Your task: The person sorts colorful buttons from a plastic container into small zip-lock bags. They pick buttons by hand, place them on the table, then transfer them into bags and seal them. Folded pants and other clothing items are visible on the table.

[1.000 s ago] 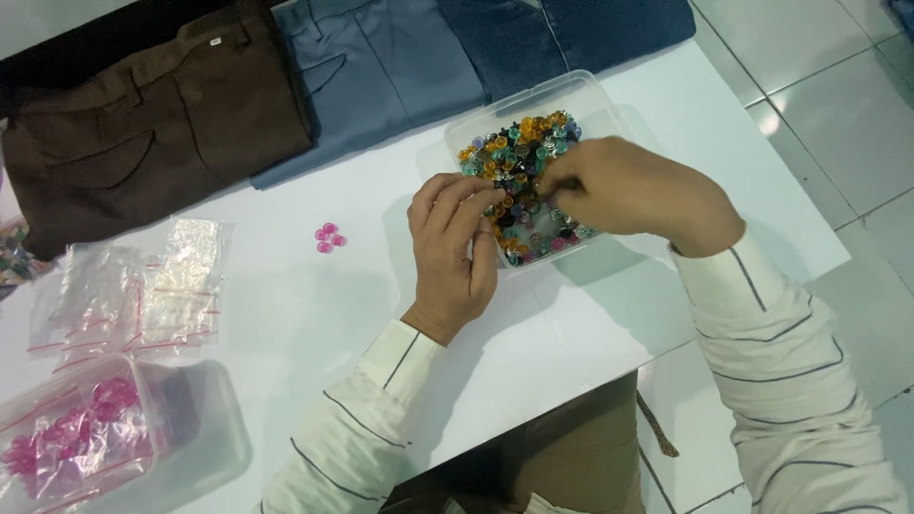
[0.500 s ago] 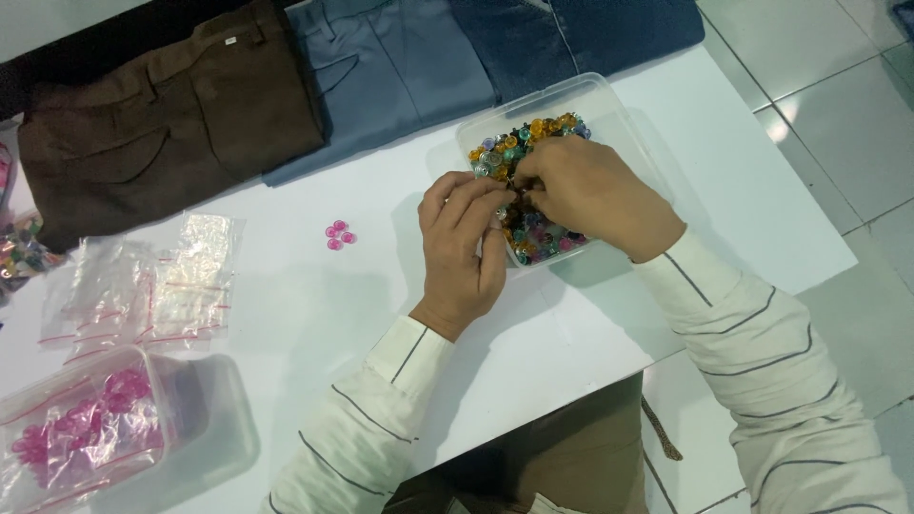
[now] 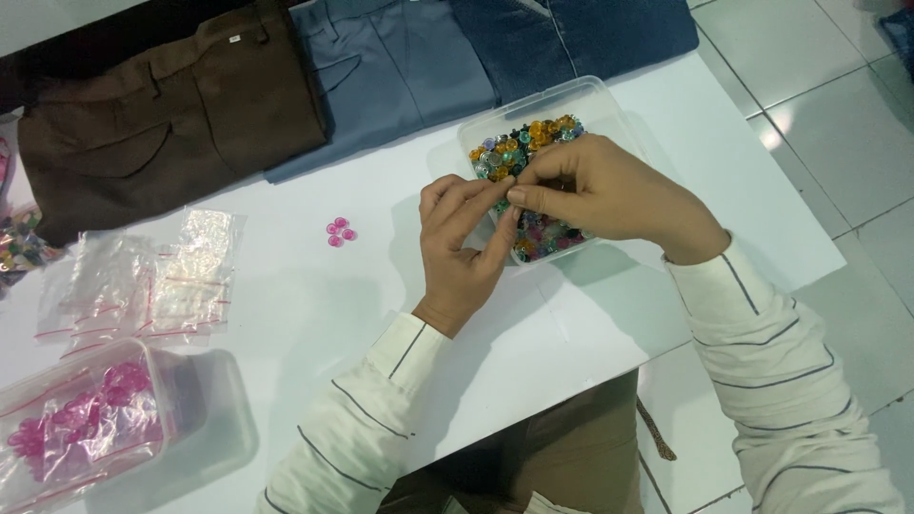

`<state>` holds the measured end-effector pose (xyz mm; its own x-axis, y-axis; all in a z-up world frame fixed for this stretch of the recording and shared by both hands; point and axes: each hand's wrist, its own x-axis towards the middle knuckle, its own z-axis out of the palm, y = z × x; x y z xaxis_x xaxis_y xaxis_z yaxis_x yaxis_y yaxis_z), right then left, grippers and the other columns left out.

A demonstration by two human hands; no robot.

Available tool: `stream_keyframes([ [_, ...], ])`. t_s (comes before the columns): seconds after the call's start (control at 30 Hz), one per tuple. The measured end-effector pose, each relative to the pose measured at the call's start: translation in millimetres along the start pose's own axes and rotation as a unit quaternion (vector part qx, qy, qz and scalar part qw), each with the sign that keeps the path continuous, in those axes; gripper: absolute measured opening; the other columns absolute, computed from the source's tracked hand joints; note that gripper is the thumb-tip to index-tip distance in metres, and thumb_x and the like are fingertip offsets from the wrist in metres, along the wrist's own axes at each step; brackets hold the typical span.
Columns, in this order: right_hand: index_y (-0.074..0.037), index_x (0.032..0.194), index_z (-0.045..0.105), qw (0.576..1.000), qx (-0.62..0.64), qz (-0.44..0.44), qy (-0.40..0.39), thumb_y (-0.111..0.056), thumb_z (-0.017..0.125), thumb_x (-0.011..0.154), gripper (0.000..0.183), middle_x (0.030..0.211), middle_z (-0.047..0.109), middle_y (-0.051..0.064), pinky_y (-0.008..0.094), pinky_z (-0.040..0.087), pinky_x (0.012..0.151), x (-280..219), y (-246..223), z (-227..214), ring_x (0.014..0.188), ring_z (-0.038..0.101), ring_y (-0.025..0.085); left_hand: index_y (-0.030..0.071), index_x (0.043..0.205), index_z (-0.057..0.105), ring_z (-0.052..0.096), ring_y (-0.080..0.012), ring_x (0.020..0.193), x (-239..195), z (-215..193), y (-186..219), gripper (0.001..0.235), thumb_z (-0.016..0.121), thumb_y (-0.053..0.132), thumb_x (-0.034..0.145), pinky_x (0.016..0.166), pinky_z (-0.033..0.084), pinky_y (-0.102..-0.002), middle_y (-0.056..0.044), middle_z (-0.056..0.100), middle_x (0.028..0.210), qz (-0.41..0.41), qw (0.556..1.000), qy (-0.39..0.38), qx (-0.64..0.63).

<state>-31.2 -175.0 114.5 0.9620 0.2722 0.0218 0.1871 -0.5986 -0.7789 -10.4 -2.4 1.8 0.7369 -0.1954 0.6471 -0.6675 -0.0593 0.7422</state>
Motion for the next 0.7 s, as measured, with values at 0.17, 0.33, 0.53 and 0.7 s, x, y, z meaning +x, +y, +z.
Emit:
stream_keyframes([
  [0.17,0.001,0.092,0.080,1.000,0.010,0.006,-0.016,-0.018,0.061,0.097,0.028,0.058,0.065,0.013,0.035,0.051,0.054,1.0,25.2,6.0,0.057,0.055,0.019,0.018,0.120,0.072,0.058,-0.0152,0.106,-1.1,-0.4,0.9,0.021,0.069,0.017,0.099,0.107,0.034,-0.036,0.001,0.071,0.101,-0.007,1.000,-0.001,-0.001],
  [0.33,0.002,0.092,0.078,0.994,-0.033,0.088,-0.051,-0.024,0.053,0.103,0.038,0.057,0.062,0.013,0.034,0.048,0.055,2.5,35.5,-3.5,0.054,0.054,0.021,0.020,0.115,0.071,0.059,-0.0147,0.103,-0.4,-2.9,6.4,0.015,0.064,0.020,0.101,0.107,0.034,-0.037,0.002,0.070,0.100,-0.029,1.000,0.000,-0.008],
  [0.53,0.002,0.100,0.079,0.953,-0.153,0.177,-0.192,-0.020,0.056,0.098,0.032,0.065,0.072,0.017,0.032,0.042,0.048,9.2,39.0,4.8,0.046,0.056,0.021,0.016,0.103,0.067,0.054,-0.0216,0.106,0.9,-1.0,8.2,0.013,0.055,0.019,0.099,0.105,0.032,-0.041,-0.002,0.067,0.100,-0.020,0.999,-0.032,0.019],
  [0.7,0.005,0.114,0.074,0.961,-0.173,0.180,-0.121,-0.013,0.061,0.093,0.030,0.095,0.075,0.027,0.044,0.058,0.060,21.7,9.9,-8.8,0.075,0.074,0.036,0.016,0.105,0.064,0.054,-0.0241,0.105,2.9,-2.0,6.4,0.014,0.051,0.018,0.101,0.104,0.033,-0.041,-0.004,0.065,0.101,0.011,0.997,-0.046,0.054],
])
